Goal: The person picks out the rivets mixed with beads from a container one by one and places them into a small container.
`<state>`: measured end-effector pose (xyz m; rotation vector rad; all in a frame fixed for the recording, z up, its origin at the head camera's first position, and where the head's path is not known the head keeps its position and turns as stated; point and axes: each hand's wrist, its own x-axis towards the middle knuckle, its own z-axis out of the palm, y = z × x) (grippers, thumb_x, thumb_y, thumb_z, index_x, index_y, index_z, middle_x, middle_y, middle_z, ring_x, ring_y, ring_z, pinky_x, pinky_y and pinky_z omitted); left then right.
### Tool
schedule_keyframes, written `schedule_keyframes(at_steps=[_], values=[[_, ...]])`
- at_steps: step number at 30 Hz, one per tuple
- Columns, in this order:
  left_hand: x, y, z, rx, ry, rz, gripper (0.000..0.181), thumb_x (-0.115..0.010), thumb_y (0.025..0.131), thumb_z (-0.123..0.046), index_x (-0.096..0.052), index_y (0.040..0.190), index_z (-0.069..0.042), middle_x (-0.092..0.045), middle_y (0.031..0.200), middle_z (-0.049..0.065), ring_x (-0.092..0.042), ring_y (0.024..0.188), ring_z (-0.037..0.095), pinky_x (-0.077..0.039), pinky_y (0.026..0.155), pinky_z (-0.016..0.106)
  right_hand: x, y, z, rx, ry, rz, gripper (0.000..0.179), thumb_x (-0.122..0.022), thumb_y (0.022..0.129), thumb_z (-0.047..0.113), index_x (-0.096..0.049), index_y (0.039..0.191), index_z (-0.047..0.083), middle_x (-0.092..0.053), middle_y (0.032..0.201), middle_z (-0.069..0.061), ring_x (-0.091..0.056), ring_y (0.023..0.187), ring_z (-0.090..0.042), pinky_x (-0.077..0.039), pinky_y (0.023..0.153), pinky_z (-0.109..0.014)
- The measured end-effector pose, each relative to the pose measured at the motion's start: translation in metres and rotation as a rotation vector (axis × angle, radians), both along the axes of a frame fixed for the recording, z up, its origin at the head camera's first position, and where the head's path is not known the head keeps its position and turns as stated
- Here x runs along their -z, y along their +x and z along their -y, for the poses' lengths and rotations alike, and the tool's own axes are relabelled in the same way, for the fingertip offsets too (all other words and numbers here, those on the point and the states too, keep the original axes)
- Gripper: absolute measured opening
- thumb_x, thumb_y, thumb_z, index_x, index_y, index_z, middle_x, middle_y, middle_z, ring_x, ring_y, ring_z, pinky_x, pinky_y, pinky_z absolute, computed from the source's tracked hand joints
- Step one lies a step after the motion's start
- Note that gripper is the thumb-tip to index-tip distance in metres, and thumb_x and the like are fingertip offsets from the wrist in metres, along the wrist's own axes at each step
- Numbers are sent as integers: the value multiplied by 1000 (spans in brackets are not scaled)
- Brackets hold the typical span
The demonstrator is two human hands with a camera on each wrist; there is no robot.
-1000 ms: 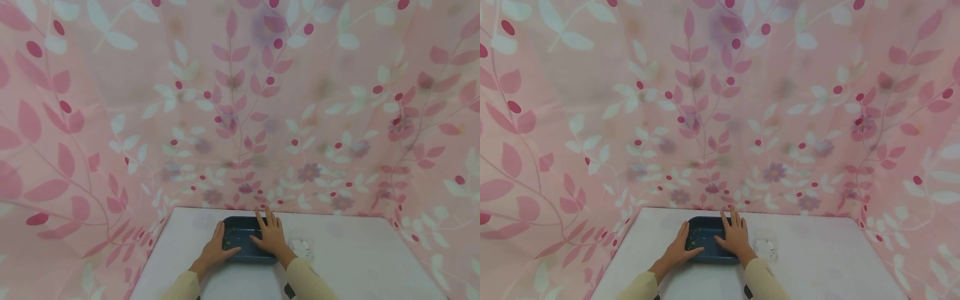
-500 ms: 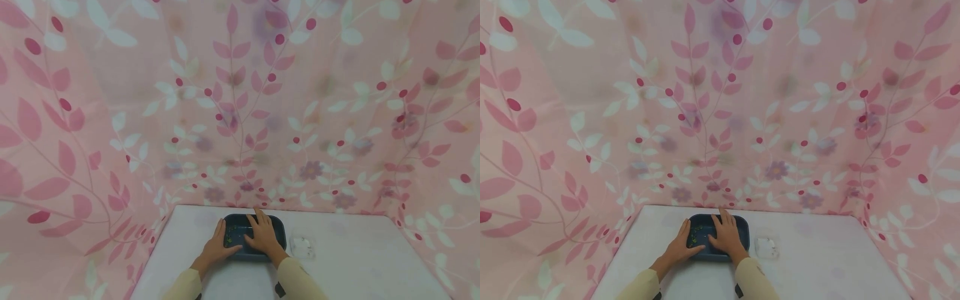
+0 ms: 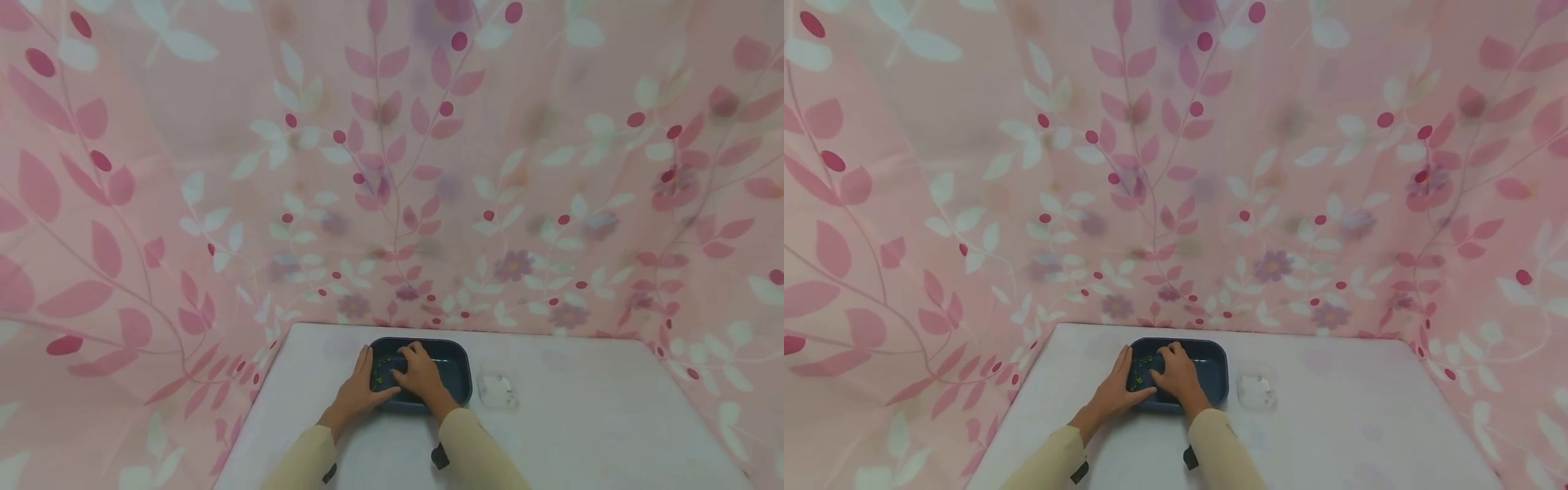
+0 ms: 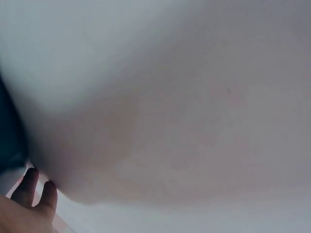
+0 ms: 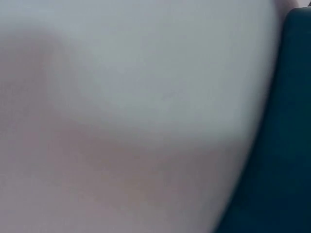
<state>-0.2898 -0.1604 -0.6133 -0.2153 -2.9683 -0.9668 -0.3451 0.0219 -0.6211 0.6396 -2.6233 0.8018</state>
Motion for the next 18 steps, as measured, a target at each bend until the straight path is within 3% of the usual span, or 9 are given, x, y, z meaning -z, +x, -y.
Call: schedule_keyframes(at_steps=[4, 7, 11, 18], values=[[2, -2, 2, 4, 5, -8, 120, -65, 77, -74, -11, 159, -4, -7, 167, 15, -32, 147, 32, -45, 104, 51, 3, -4, 3, -43, -3, 263, 47, -85, 76, 27, -69, 115, 6, -60, 112, -11, -63, 100, -26, -53, 91, -46], [4, -5, 1, 18, 9, -11, 119, -65, 78, -73, -10, 159, -4, -6, 167, 14, -30, 148, 32, -43, 106, 51, 2, -7, 1, -65, -48, 337, 44, -85, 75, 22, -70, 113, 5, -59, 112, -15, -60, 103, -32, -50, 93, -51], [5, -8, 0, 14, -8, -9, 119, -65, 78, -73, -10, 159, -6, -6, 167, 12, -32, 147, 31, -44, 106, 51, 1, -10, 0, -97, -97, 363, 38, -84, 75, 20, -72, 108, 6, -59, 108, -16, -60, 97, -31, -51, 89, -51], [5, -3, 0, 10, 4, -13, 117, -68, 79, -69, -12, 158, -3, -9, 167, 14, -38, 143, 34, -46, 102, 54, 2, -9, 9, 10, -146, 483, 31, -82, 77, 13, -74, 107, 8, -65, 114, -17, -62, 106, -36, -48, 97, -55]])
